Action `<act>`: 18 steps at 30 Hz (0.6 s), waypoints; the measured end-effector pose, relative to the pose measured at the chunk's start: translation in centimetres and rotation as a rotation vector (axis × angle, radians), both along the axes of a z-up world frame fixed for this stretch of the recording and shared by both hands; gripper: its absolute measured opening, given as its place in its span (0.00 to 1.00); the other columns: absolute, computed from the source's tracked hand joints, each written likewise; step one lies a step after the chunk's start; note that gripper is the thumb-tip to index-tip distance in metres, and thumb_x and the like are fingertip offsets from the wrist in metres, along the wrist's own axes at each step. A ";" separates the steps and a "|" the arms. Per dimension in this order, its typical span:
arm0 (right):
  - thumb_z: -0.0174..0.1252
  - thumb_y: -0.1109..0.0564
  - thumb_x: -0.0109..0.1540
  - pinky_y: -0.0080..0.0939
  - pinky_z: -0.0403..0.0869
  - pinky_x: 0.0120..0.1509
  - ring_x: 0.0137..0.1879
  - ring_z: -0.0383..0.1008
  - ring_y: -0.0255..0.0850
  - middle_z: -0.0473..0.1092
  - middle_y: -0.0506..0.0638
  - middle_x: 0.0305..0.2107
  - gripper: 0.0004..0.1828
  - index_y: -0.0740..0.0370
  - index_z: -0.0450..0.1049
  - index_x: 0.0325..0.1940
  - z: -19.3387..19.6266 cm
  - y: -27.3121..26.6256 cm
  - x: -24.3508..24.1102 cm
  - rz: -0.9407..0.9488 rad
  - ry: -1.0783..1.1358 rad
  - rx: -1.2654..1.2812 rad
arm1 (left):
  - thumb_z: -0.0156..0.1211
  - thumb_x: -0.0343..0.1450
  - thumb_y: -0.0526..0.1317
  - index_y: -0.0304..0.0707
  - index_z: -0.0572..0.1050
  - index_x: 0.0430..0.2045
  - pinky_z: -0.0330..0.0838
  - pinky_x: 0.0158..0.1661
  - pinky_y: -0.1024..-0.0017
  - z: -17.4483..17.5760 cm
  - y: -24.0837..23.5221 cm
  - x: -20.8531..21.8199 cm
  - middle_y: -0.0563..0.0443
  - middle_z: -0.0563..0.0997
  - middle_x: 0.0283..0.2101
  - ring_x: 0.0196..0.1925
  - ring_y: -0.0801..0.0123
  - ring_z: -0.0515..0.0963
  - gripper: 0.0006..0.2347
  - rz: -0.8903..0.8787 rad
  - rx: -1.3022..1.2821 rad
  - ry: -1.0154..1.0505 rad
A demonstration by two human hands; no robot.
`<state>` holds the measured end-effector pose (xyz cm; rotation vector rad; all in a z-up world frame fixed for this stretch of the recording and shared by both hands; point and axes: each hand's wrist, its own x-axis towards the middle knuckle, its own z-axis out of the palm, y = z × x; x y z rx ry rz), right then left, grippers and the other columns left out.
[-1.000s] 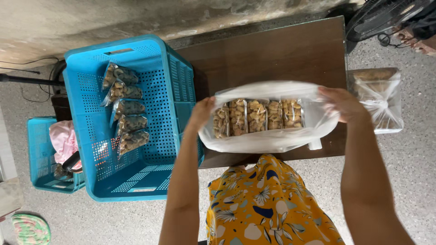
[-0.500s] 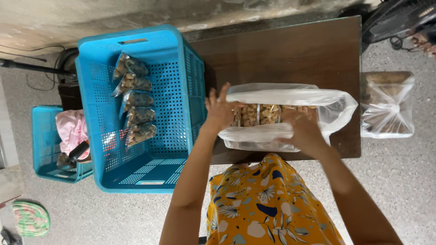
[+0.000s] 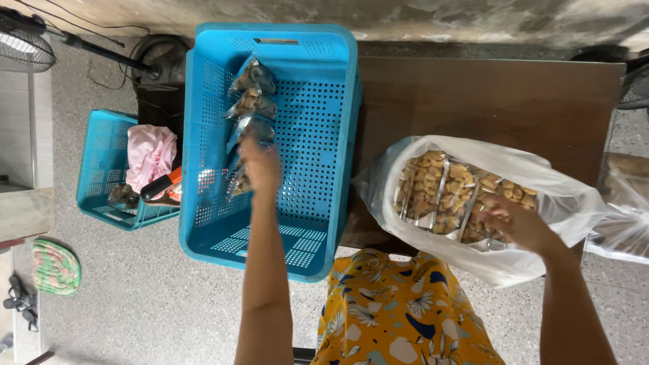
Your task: The person places multiple small, pre-sealed snack packets from a blue basket into a larger white plastic bag. They tie the bag closed and then repeat the process with a second bag, arranging the packets neatly inside.
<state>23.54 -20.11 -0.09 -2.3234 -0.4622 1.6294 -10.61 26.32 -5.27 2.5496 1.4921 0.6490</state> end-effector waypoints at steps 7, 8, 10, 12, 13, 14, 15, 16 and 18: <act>0.56 0.33 0.67 0.64 0.73 0.65 0.59 0.75 0.63 0.70 0.72 0.55 0.40 0.61 0.61 0.74 -3.1 1.2 4.9 0.024 -0.577 0.023 | 0.65 0.69 0.55 0.29 0.62 0.53 0.74 0.50 0.48 -9.4 4.1 -13.5 0.29 0.74 0.53 0.56 0.37 0.75 0.30 0.483 -0.516 0.417; 0.54 0.33 0.66 0.63 0.74 0.63 0.58 0.75 0.62 0.69 0.69 0.58 0.39 0.59 0.61 0.73 -2.8 1.1 4.3 -0.041 -0.530 0.095 | 0.62 0.71 0.52 0.30 0.64 0.53 0.75 0.49 0.48 -9.9 3.8 -14.1 0.30 0.75 0.53 0.56 0.37 0.76 0.26 0.457 -0.464 0.440; 0.51 0.34 0.63 0.62 0.76 0.59 0.57 0.75 0.60 0.67 0.63 0.63 0.38 0.55 0.61 0.72 -2.4 0.8 2.3 -0.171 -0.435 0.242 | 0.57 0.75 0.46 0.32 0.66 0.53 0.77 0.47 0.48 -10.2 3.2 -14.6 0.32 0.78 0.53 0.55 0.37 0.78 0.18 0.405 -0.359 0.485; 0.53 0.36 0.65 0.60 0.76 0.62 0.55 0.78 0.58 0.68 0.61 0.64 0.35 0.53 0.63 0.71 -3.1 0.7 0.9 -0.025 -0.384 0.176 | 0.53 0.77 0.43 0.35 0.68 0.53 0.76 0.49 0.47 -9.2 2.3 -15.1 0.31 0.78 0.52 0.53 0.37 0.79 0.14 0.339 -0.375 0.452; 0.54 0.36 0.66 0.59 0.75 0.63 0.54 0.80 0.57 0.69 0.59 0.64 0.33 0.52 0.64 0.71 -3.6 0.5 0.4 0.049 -0.358 0.146 | 0.51 0.78 0.41 0.36 0.68 0.53 0.75 0.50 0.47 -8.1 1.8 -14.8 0.31 0.78 0.52 0.52 0.37 0.79 0.13 0.309 -0.380 0.434; 0.57 0.38 0.65 0.62 0.73 0.63 0.55 0.77 0.58 0.67 0.61 0.64 0.36 0.52 0.60 0.73 -3.8 -0.1 0.1 0.106 -0.416 0.088 | 0.51 0.78 0.43 0.37 0.68 0.53 0.75 0.49 0.47 -6.8 1.2 -14.6 0.31 0.79 0.50 0.51 0.37 0.80 0.13 0.331 -0.453 0.436; 0.59 0.39 0.64 0.64 0.70 0.62 0.56 0.75 0.59 0.66 0.62 0.63 0.39 0.52 0.55 0.75 -4.1 -0.5 -0.3 0.159 -0.473 0.030 | 0.51 0.78 0.45 0.39 0.68 0.52 0.75 0.47 0.46 -4.9 0.6 -14.8 0.31 0.80 0.48 0.49 0.38 0.80 0.13 0.350 -0.523 0.438; 0.62 0.40 0.64 0.66 0.68 0.62 0.57 0.73 0.60 0.64 0.63 0.62 0.43 0.51 0.50 0.77 -4.3 -0.8 -0.5 0.212 -0.531 -0.028 | 0.51 0.78 0.47 0.40 0.67 0.51 0.75 0.46 0.46 -2.0 0.0 -14.6 0.31 0.81 0.47 0.48 0.38 0.80 0.13 0.368 -0.594 0.440; 0.61 0.46 0.65 0.62 0.73 0.62 0.56 0.75 0.60 0.63 0.68 0.64 0.44 0.54 0.50 0.81 -3.4 -2.2 -0.6 -0.050 -0.624 0.078 | 0.45 0.84 0.47 0.41 0.67 0.53 0.76 0.40 0.47 4.2 -2.0 -14.5 0.29 0.83 0.38 0.41 0.40 0.83 0.11 0.408 -0.572 0.485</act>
